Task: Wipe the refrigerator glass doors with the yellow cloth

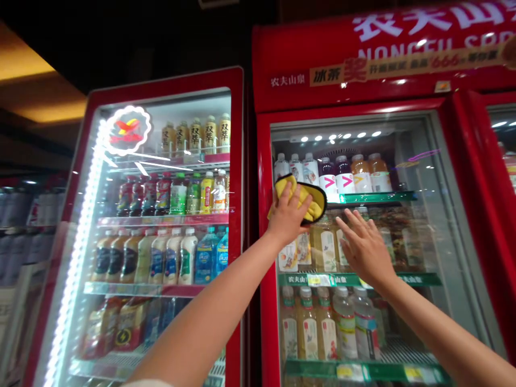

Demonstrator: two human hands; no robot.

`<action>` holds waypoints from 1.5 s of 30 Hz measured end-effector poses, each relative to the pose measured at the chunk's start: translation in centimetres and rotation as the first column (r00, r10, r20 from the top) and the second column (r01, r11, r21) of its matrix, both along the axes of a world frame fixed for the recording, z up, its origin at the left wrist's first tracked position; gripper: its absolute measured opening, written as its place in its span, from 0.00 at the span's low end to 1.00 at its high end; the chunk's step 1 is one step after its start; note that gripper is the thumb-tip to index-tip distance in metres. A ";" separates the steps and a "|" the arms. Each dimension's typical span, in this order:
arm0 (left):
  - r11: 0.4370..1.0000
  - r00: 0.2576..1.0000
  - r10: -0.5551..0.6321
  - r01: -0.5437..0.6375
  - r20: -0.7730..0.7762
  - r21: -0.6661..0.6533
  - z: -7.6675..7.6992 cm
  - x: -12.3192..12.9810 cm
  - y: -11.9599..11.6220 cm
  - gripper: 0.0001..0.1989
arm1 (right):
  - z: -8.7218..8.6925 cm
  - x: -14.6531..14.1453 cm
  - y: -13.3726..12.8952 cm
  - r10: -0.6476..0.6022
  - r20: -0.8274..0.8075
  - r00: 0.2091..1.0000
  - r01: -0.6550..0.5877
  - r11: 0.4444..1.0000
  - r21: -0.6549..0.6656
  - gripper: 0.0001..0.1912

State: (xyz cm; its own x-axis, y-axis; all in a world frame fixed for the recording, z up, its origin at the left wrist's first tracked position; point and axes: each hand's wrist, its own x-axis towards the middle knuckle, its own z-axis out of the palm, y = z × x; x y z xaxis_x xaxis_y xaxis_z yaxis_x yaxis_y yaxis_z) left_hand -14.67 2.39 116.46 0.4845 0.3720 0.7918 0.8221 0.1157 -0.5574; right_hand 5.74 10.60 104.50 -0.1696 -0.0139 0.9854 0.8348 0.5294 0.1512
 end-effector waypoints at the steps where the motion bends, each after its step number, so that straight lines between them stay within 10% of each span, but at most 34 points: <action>1: 0.999 0.997 -0.005 0.002 -0.081 -0.042 0.3 0.3 0.3 0.42 | 0.7 -0.3 0.2 0.010 0.007 1.000 -0.010 1.000 0.014 0.23; 10: 0.993 0.994 0.105 -0.107 0.038 0.052 11.8 1.9 0.4 0.30 | 7.4 -1.0 1.8 0.121 -0.026 0.992 -0.117 0.986 0.120 0.23; 15: 0.968 0.973 0.167 -0.193 0.162 0.158 15.0 0.3 -1.2 0.20 | 8.2 -1.9 1.7 0.199 0.005 0.980 -0.197 0.971 0.136 0.25; 26: 0.934 0.986 0.008 -0.067 0.167 0.350 15.0 -13.3 -4.5 0.25 | 10.2 -5.1 -1.9 0.245 0.019 0.969 -0.246 0.963 0.112 0.26; 37: 0.957 0.995 -0.027 -0.003 0.099 0.291 13.8 -24.3 -5.6 0.27 | 13.9 -22.6 -8.9 0.257 0.122 0.959 -0.269 0.958 0.097 0.27; 45: 0.970 1.000 -0.010 0.011 -0.004 0.243 11.2 -29.2 -6.3 0.31 | 14.2 -30.0 -8.0 0.165 0.055 0.985 -0.169 0.983 0.067 0.27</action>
